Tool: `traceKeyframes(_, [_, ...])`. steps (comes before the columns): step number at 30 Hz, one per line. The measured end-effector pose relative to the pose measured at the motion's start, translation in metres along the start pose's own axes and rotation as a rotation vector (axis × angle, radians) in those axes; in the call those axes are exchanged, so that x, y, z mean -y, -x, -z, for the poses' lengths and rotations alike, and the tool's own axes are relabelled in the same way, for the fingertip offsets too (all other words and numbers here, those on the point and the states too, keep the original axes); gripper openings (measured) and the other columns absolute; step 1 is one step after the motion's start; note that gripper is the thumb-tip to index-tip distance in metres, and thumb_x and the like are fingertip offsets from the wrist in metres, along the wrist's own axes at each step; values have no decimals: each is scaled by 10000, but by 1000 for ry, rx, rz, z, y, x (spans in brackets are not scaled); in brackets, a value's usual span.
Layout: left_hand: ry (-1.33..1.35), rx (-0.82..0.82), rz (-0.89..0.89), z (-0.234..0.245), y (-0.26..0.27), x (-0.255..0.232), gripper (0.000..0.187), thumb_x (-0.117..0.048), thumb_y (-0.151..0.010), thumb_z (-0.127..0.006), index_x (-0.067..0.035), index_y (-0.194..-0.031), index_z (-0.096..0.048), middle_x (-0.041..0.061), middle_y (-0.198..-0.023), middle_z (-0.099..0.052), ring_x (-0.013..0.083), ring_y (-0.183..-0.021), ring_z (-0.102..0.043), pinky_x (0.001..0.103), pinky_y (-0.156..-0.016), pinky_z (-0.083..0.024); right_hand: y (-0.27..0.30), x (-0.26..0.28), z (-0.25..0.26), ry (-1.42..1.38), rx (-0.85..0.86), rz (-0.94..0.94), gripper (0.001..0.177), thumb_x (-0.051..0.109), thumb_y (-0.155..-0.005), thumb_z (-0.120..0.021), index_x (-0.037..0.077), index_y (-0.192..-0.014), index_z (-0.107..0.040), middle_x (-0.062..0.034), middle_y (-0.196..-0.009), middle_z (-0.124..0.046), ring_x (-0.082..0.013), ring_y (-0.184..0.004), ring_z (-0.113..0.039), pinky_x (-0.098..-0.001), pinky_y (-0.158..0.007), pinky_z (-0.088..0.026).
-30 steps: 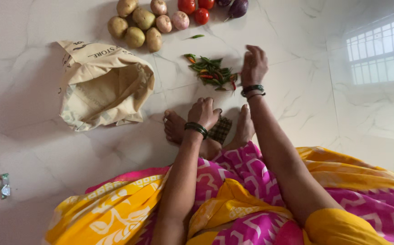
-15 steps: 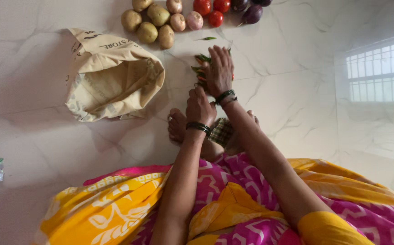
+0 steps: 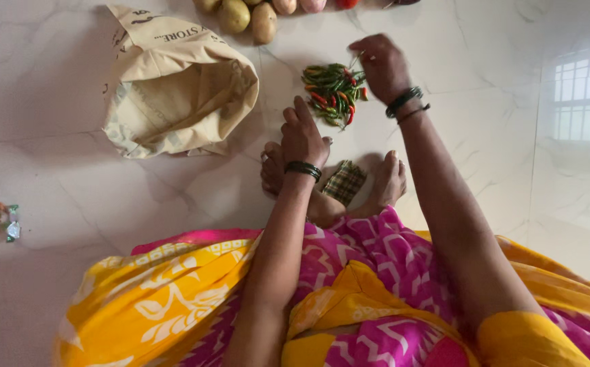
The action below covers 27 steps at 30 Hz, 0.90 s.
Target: The person sits on the floor and sorts vegetables, including green chilies, potatoes, onions, tomatoes, and eggplants, into a cloth bag. They handle the chilies individually, removing stems, and then place the other vegetables into the bag.
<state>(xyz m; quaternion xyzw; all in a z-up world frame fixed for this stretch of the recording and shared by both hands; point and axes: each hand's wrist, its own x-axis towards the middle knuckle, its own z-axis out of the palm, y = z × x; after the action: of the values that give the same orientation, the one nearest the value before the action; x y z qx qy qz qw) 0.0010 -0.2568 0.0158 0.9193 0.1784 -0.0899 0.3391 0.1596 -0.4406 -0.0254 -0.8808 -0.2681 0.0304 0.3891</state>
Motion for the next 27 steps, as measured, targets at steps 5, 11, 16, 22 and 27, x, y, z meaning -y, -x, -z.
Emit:
traceKeyframes(5, [-39,3,-8,4,3,-5,1138,-232,-664,-946,-1,-1519,-231,205,-1326,-462,400,-1122,-603,449,-850,-585,-35,-19,-4,252,-40,-137,255,186,-986,-743,114,-1230,-728,-194,-1249,-600,-328,-1038,-660,-427,-919,-567])
traceKeyframes(11, [-90,-7,18,7,-3,6,1154,-202,-669,-946,-15,-1535,-208,210,-1370,-425,427,-1162,-565,466,-886,-571,-1,39,-38,400,317,-192,333,273,-1010,-697,221,-1339,-698,-94,-1401,-606,-335,-1346,-533,-520,-1136,-470])
traceKeyframes(16, [-95,-53,-29,6,-26,8,1132,-80,-615,-894,-63,-1523,-219,182,-1407,-403,420,-1116,-569,468,-890,-557,33,48,19,447,351,-164,1139,427,-597,-959,206,-1558,-388,-173,-1549,-373,-461,-1347,-401,-599,-1011,-428])
traceKeyframes(22, [-94,-114,-175,-16,-63,19,859,47,-769,-690,-24,-1530,-298,204,-1353,-450,405,-1067,-617,466,-855,-584,47,50,6,474,305,-185,1297,324,-510,-994,146,-1599,-314,-219,-1579,-321,-484,-1290,-424,-568,-1035,-481])
traceKeyframes(27, [-6,-87,-257,-43,-72,22,568,-5,-885,-646,-101,-1410,-452,195,-1308,-524,390,-1091,-632,503,-854,-574,37,56,-35,296,267,-141,1112,206,-592,-970,151,-1553,-412,-209,-1501,-407,-475,-1299,-472,-524,-1024,-514])
